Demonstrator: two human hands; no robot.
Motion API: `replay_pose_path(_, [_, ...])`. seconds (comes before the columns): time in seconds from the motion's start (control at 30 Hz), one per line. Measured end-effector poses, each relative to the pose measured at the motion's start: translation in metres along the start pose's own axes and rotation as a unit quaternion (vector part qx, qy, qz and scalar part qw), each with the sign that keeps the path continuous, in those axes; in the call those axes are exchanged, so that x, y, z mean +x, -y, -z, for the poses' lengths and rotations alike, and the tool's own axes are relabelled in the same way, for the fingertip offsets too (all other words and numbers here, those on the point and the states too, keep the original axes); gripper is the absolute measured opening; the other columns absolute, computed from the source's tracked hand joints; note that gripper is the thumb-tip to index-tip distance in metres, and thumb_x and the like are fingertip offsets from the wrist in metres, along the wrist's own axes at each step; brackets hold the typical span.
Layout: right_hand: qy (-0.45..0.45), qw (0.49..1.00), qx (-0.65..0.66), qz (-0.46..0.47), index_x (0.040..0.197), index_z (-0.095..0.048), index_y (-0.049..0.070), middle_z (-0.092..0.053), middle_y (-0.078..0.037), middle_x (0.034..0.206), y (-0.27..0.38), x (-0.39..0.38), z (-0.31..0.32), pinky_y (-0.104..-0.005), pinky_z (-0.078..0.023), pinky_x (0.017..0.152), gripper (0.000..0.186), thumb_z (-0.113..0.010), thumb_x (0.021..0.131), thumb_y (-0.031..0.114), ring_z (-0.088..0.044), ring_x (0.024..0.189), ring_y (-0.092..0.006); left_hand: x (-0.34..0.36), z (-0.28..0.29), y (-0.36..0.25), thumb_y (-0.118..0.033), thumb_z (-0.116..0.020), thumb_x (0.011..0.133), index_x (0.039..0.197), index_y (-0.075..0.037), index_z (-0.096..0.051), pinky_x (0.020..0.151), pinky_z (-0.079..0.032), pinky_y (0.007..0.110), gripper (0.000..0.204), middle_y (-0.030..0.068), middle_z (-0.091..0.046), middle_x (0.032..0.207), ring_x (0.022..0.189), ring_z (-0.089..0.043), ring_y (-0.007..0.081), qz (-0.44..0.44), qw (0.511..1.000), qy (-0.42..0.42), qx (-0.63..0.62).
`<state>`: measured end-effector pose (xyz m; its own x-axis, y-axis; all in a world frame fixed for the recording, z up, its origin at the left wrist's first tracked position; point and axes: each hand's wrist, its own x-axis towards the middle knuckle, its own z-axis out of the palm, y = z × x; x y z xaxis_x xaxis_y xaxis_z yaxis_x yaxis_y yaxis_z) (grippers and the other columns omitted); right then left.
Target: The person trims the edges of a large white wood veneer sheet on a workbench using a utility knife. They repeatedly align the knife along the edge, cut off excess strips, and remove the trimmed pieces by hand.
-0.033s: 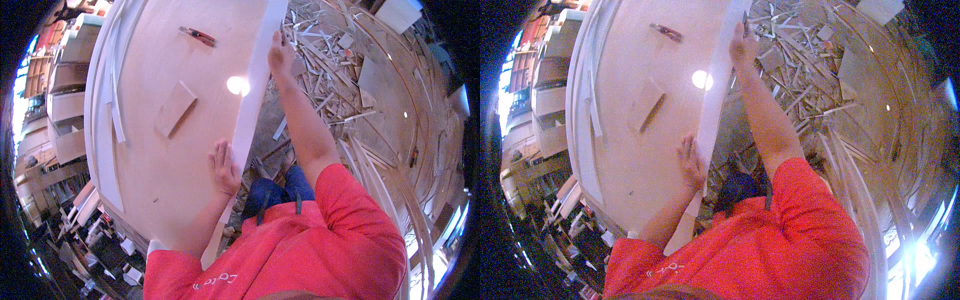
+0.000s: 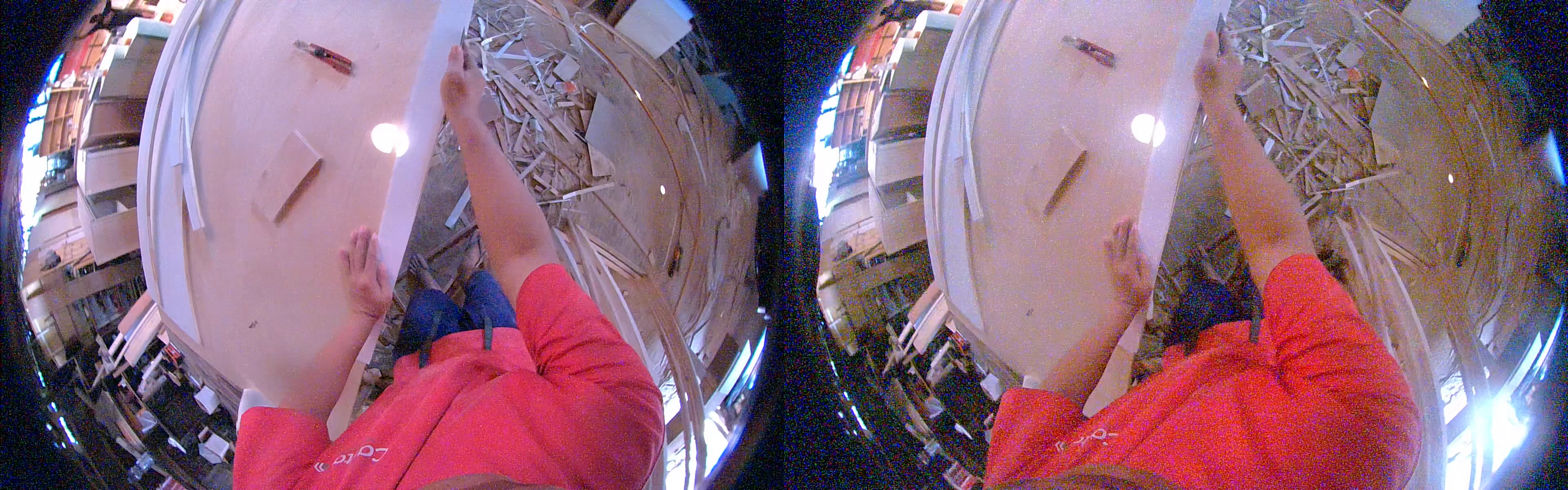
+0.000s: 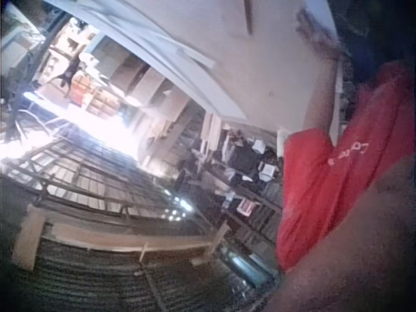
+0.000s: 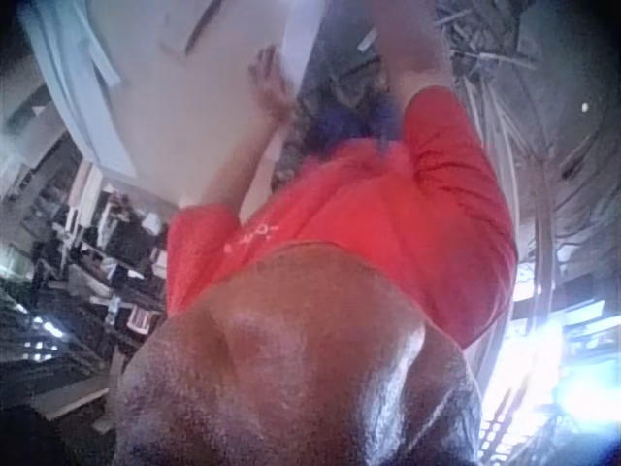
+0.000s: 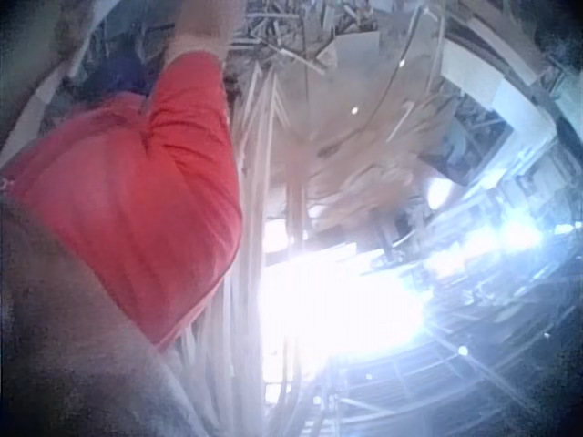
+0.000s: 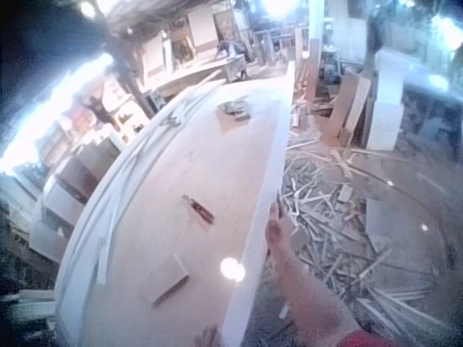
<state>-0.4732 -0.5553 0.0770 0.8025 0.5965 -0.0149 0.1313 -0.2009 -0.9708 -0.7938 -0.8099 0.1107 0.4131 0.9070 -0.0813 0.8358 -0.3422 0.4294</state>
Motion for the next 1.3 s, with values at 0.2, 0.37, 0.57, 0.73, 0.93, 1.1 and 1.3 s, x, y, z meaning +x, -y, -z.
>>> replay_pose_path(0.2, [0.059, 0.998, -0.019, 0.008, 0.111, -0.071, 0.002, -0.071, -0.015, 0.085, -0.023, 0.052, 0.009, -0.0397, -0.048, 0.071, 0.055, -0.048, 0.102, 0.052, -0.065, 0.074, -0.0282, 0.006, 0.002, -0.001, -0.014, -0.048, 0.093, 0.151, 0.000, -0.042, 0.124, -0.010, 0.055, 0.060, 0.0171, -0.032, 0.164, 0.154, -0.024, 0.0345, -0.014, 1.000, -0.008, -0.005])
replay_pose_path(0.37, [0.240, 0.942, 0.122, -0.199, 0.098, -0.071, 0.006, -0.066, -0.007, 0.075, -0.032, 0.031, 0.073, -0.0327, -0.047, 0.060, 0.055, -0.052, 0.100, 0.058, -0.060, 0.062, -0.0193, 0.005, 0.003, 0.001, -0.016, -0.047, 0.095, 0.153, -0.001, -0.040, 0.124, -0.009, 0.055, 0.060, 0.0173, -0.032, 0.164, 0.154, -0.024, 0.0339, -0.013, 1.000, -0.006, -0.005])
replay_pose_path(0.57, [0.246, 0.795, 0.314, -0.457, 0.101, -0.063, 0.004, -0.066, -0.012, 0.079, -0.086, -0.085, 0.135, -0.0413, -0.054, 0.056, 0.052, -0.048, 0.101, 0.054, -0.065, 0.064, -0.0272, 0.009, 0.014, -0.005, -0.018, -0.047, 0.098, 0.155, -0.003, -0.036, 0.124, -0.008, 0.055, 0.061, 0.0170, -0.030, 0.165, 0.155, -0.021, 0.0331, -0.016, 1.000, 0.005, -0.023])
replay_pose_path(0.73, [0.162, 0.789, 0.274, -0.525, 0.103, -0.061, 0.004, -0.066, -0.013, 0.085, -0.079, -0.157, 0.156, -0.0417, -0.055, 0.057, 0.050, -0.047, 0.101, 0.053, -0.065, 0.066, -0.0257, 0.021, 0.030, -0.017, -0.019, -0.047, 0.100, 0.156, -0.009, -0.037, 0.120, -0.006, 0.066, 0.058, 0.0173, -0.029, 0.165, 0.155, -0.020, 0.0362, 0.000, 0.999, -0.006, 0.042])
replay_pose_path(0.93, [0.113, 0.971, 0.038, -0.210, 0.118, -0.061, 0.000, -0.067, -0.017, 0.100, -0.086, -0.161, 0.099, -0.0392, -0.052, 0.075, 0.048, -0.043, 0.106, 0.044, -0.064, 0.082, -0.0281, 0.151, 0.018, -0.037, -0.020, -0.049, 0.100, 0.153, -0.016, -0.044, 0.116, -0.013, 0.072, 0.054, 0.0180, -0.031, 0.163, 0.152, -0.026, 0.0359, -0.078, 0.995, -0.061, -0.019])
replay_pose_path(1.1, [0.089, 0.995, -0.050, 0.003, 0.145, -0.048, -0.002, -0.061, -0.027, 0.128, -0.017, -0.169, 0.068, -0.0430, -0.042, 0.101, 0.054, -0.043, 0.106, 0.034, -0.057, 0.108, -0.0381, 0.214, -0.008, -0.038, -0.023, -0.056, 0.094, 0.153, -0.025, -0.045, 0.117, -0.012, 0.072, 0.061, 0.0142, -0.035, 0.161, 0.152, -0.028, 0.0319, -0.069, 0.996, -0.044, -0.045])
replay_pose_path(1.3, [0.119, 0.991, -0.053, 0.008, 0.152, -0.040, -0.003, -0.057, -0.029, 0.135, -0.003, -0.197, 0.069, -0.0442, -0.040, 0.103, 0.057, -0.043, 0.106, 0.029, -0.054, 0.111, -0.0408, 0.217, -0.037, -0.015, -0.027, -0.056, 0.090, 0.152, -0.029, -0.047, 0.120, -0.007, 0.067, 0.063, 0.0075, -0.035, 0.162, 0.153, -0.027, 0.0276, -0.086, 0.994, -0.063, -0.017])
